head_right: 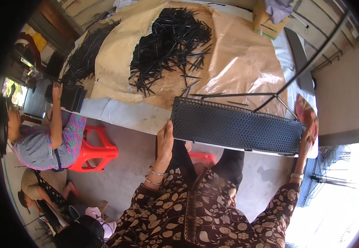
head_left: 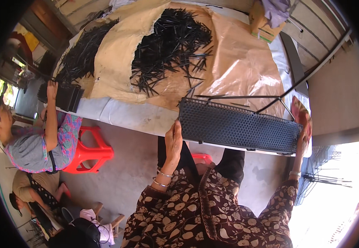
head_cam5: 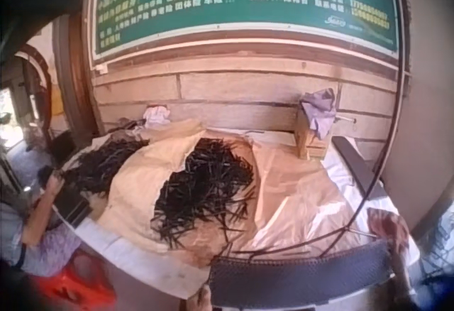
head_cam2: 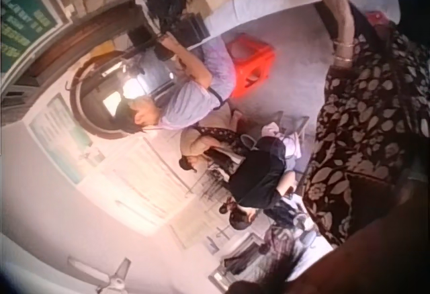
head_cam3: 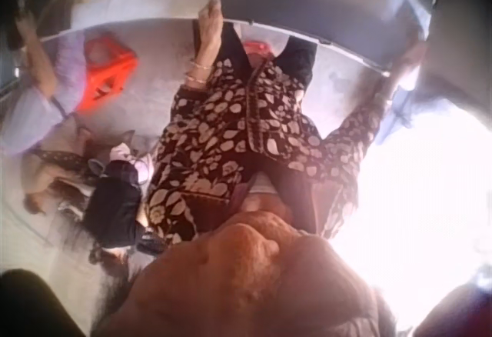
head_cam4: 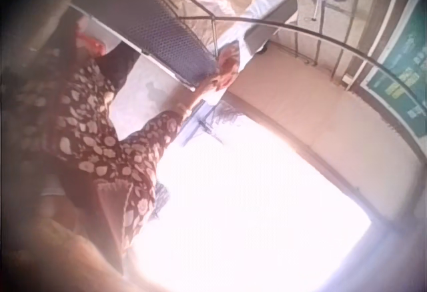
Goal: The person inserts plastic spikes into the holes of a perforated frame by hand, sets the assembled frame aside, and takes a new frame. The person then gathers plastic spikes from a pile on the table and inserts them into the new frame.
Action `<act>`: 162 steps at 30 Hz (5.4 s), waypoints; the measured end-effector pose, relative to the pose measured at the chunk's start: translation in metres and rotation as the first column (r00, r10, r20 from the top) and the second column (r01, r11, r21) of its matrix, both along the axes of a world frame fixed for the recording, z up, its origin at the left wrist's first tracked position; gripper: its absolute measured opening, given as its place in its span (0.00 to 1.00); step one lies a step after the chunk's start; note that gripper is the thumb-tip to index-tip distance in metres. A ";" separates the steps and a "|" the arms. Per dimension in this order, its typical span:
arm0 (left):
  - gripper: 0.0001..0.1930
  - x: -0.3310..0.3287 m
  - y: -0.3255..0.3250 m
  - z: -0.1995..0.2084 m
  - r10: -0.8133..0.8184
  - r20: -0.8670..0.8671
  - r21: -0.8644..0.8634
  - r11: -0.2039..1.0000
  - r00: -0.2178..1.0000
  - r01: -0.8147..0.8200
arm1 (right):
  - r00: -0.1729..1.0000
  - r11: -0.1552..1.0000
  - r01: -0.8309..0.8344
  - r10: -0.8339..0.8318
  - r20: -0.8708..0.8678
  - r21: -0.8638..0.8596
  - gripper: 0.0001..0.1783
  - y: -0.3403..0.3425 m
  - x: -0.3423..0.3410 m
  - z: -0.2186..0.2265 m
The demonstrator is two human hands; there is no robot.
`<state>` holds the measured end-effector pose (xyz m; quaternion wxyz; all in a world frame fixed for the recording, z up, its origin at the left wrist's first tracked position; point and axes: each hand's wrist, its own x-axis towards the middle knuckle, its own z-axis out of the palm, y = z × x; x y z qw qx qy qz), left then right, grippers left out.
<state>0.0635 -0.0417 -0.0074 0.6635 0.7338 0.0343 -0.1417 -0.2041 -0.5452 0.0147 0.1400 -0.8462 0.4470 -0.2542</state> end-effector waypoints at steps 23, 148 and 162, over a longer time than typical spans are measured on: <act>0.10 0.179 -0.041 -0.019 -0.858 0.270 0.834 0.435 0.436 0.340 | 0.892 0.934 0.269 -0.334 -0.305 -0.236 0.32 0.010 0.005 -0.001; 0.18 0.214 -0.038 -0.035 -0.042 -0.544 -0.465 0.846 0.838 -0.260 | 0.178 0.296 -0.850 0.940 -0.292 0.436 0.29 0.307 0.515 0.002; 0.24 0.231 -0.062 -0.010 -0.207 -0.525 -0.551 0.822 0.826 -0.144 | 0.367 0.479 -0.834 0.853 -0.372 0.275 0.25 0.322 0.488 0.014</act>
